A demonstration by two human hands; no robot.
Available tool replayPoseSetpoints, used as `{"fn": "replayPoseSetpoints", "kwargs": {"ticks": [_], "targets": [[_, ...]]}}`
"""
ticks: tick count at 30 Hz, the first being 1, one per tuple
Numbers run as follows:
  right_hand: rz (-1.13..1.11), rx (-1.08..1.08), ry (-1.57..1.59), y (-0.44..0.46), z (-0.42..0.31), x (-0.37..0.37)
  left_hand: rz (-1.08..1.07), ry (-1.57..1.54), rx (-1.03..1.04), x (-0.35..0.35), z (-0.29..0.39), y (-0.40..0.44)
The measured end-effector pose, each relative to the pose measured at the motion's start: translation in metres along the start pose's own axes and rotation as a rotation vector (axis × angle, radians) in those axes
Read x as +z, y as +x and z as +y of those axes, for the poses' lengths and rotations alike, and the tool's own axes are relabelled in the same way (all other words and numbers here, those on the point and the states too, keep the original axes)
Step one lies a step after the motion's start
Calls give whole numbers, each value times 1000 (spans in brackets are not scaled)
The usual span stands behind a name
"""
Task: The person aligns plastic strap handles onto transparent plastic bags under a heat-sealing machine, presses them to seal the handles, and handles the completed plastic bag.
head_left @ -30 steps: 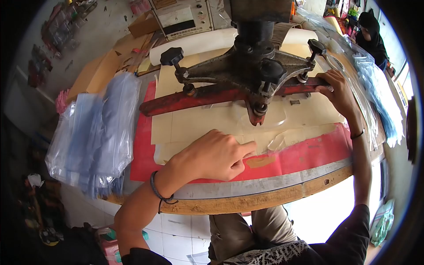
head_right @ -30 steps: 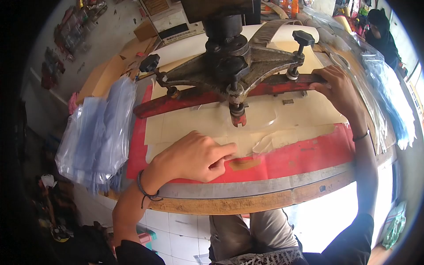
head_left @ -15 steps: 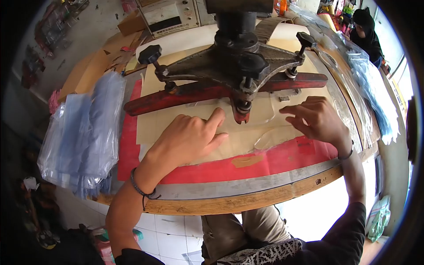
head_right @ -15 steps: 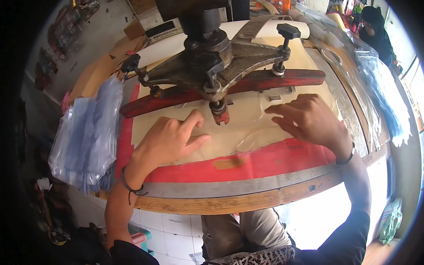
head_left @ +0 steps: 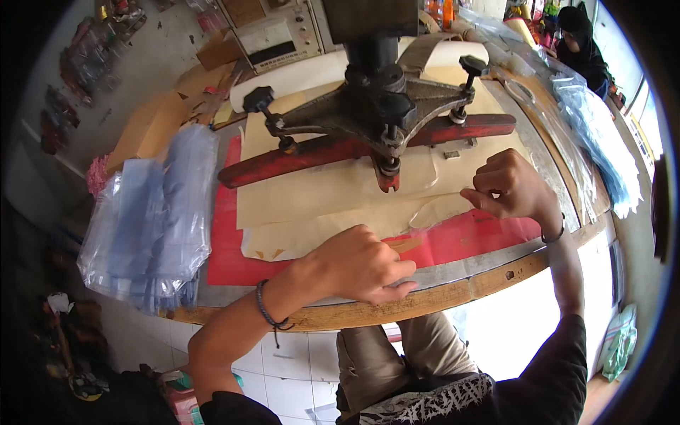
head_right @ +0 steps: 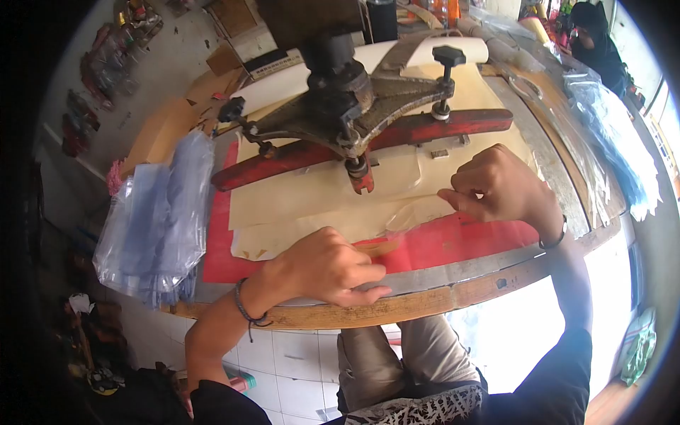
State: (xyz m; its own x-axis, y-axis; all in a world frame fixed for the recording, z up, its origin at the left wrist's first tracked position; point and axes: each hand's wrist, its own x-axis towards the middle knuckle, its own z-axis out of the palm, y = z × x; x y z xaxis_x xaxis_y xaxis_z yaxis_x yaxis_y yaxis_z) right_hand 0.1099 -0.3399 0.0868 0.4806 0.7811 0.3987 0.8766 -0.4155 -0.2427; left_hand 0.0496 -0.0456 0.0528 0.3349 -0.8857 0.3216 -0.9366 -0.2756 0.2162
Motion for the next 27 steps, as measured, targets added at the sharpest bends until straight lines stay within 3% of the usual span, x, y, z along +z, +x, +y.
{"fn": "replayPoseSetpoints", "kwargs": {"ticks": [3, 5, 7, 9, 11, 12, 13, 14, 17, 18, 23, 27], "targets": [[160, 66, -183, -9, -18, -2, 33, 150, 9, -1, 18, -2], [148, 218, -168, -34, -43, 7, 44, 292, -18, -12, 53, -4], [200, 323, -53, -76, -60, 24, 146, -151, -65, -5, 94, -26], [193, 483, -103, -102, -86, 23, 66, -702, -170, 18, 124, -60], [232, 463, -234, -111, -101, 30, -42, -897, -568, 78, 140, -92], [251, 455, -300, -114, -109, 33, 45, -842, -792, 114, 151, -102], [233, 474, -320, -113, -116, 35, 3, -685, -948, 165, 154, -123], [210, 493, -341, -107, -121, 35, -98, -313, -1093, 231, 164, -156], [203, 528, -428, -102, -121, 38, 1, 35, -1358, 318, 183, -173], [216, 531, -468, -106, -115, 45, 76, -228, -1435, 336, 170, -184], [322, 595, -523, -108, -121, 61, 105, -386, -1580, 334, 135, -170], [444, 684, -562, -103, -129, 76, -113, -188, -1621, 330, 112, -149]]}}
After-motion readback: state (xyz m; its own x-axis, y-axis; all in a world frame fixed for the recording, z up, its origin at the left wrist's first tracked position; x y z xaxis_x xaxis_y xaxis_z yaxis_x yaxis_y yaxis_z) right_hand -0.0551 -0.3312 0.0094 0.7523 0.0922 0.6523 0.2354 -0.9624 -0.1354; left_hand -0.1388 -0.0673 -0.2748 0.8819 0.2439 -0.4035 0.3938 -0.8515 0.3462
